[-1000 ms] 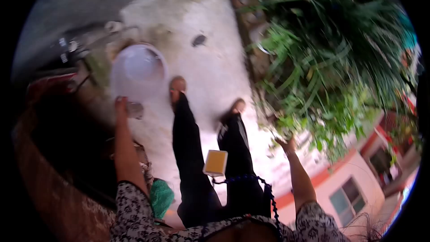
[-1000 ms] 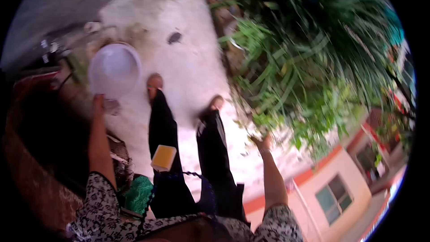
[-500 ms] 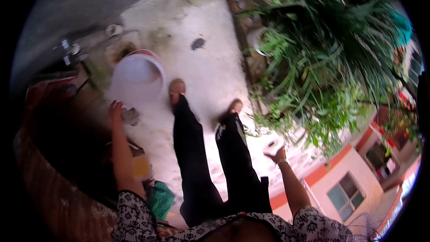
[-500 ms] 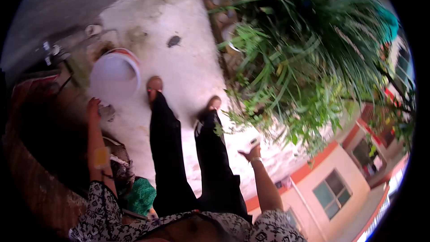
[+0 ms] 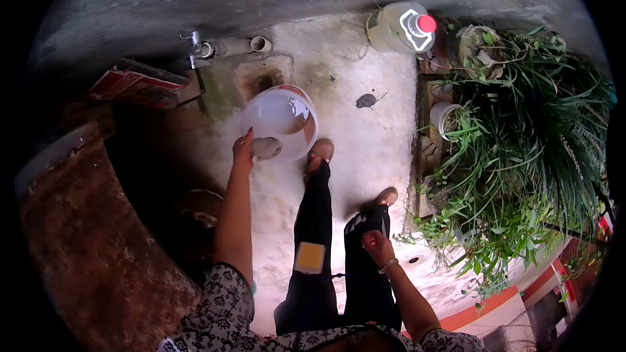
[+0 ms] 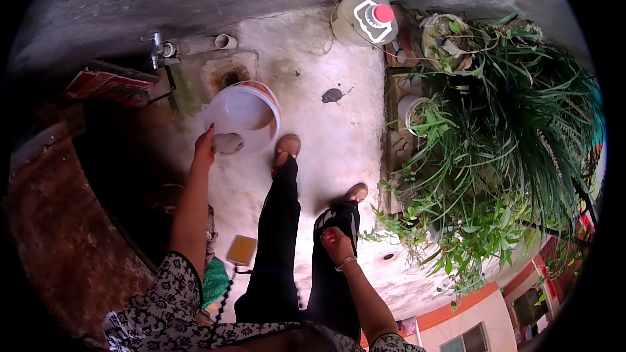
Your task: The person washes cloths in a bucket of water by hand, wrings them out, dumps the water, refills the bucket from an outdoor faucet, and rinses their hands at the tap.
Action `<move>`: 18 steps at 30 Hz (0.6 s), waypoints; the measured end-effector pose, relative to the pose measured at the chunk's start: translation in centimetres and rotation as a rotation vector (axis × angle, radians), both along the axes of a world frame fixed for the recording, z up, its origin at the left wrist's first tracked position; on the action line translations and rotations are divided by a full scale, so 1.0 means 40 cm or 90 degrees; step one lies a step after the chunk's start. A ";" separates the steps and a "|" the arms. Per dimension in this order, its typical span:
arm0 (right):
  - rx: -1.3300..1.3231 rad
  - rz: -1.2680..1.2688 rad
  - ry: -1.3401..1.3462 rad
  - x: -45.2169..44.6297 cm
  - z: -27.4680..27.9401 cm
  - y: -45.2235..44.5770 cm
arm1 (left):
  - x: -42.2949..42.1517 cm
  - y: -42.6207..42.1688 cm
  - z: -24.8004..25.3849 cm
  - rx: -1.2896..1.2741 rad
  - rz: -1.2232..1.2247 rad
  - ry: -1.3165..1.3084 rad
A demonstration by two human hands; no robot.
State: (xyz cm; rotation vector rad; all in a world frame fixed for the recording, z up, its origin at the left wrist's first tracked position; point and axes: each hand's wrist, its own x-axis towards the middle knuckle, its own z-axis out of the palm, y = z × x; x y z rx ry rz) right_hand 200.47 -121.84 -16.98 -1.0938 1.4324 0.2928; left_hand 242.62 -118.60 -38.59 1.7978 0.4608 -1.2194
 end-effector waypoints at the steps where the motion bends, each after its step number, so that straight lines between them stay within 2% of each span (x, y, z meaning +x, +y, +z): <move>1: 0.021 -0.018 0.001 -0.007 -0.009 0.016 | -0.024 -0.031 0.039 -0.001 0.003 -0.004; 3: 0.044 -0.013 0.004 -0.019 -0.003 0.022 | -0.058 -0.063 0.082 0.458 -0.352 -0.485; 4: 0.067 -0.015 0.024 -0.033 -0.002 0.025 | -0.053 -0.026 0.028 0.476 -0.296 -0.367; 5: 0.088 -0.019 0.044 -0.045 -0.004 0.028 | -0.042 0.076 -0.097 0.193 -0.155 -0.235; 6: 0.078 -0.005 0.040 -0.051 -0.004 0.022 | -0.048 0.050 -0.055 0.186 -0.142 -0.078; 7: 0.074 -0.004 0.036 -0.056 -0.012 0.011 | -0.075 0.025 -0.011 0.226 -0.079 -0.013; 8: 0.064 0.006 0.048 -0.054 -0.012 -0.003 | -0.084 0.061 -0.065 0.228 -0.086 -0.074; 9: 0.055 0.016 0.061 -0.055 -0.012 -0.011 | -0.085 0.057 -0.052 0.228 -0.084 -0.076; 11: 0.027 0.024 0.046 -0.057 -0.032 -0.021 | -0.092 0.043 -0.036 0.122 -0.044 0.027; 12: 0.012 0.008 0.028 -0.050 -0.039 -0.022 | -0.083 0.038 -0.045 0.069 -0.122 -0.003; 13: -0.004 -0.007 0.010 -0.044 -0.045 -0.024 | -0.067 0.035 -0.045 0.070 -0.121 -0.006; 16: 0.048 -0.073 -0.013 -0.012 -0.028 -0.032 | -0.042 0.012 0.019 -0.063 -0.008 0.052; 18: 0.079 -0.097 -0.023 0.000 -0.019 -0.035 | -0.023 0.027 0.018 -0.093 0.025 0.058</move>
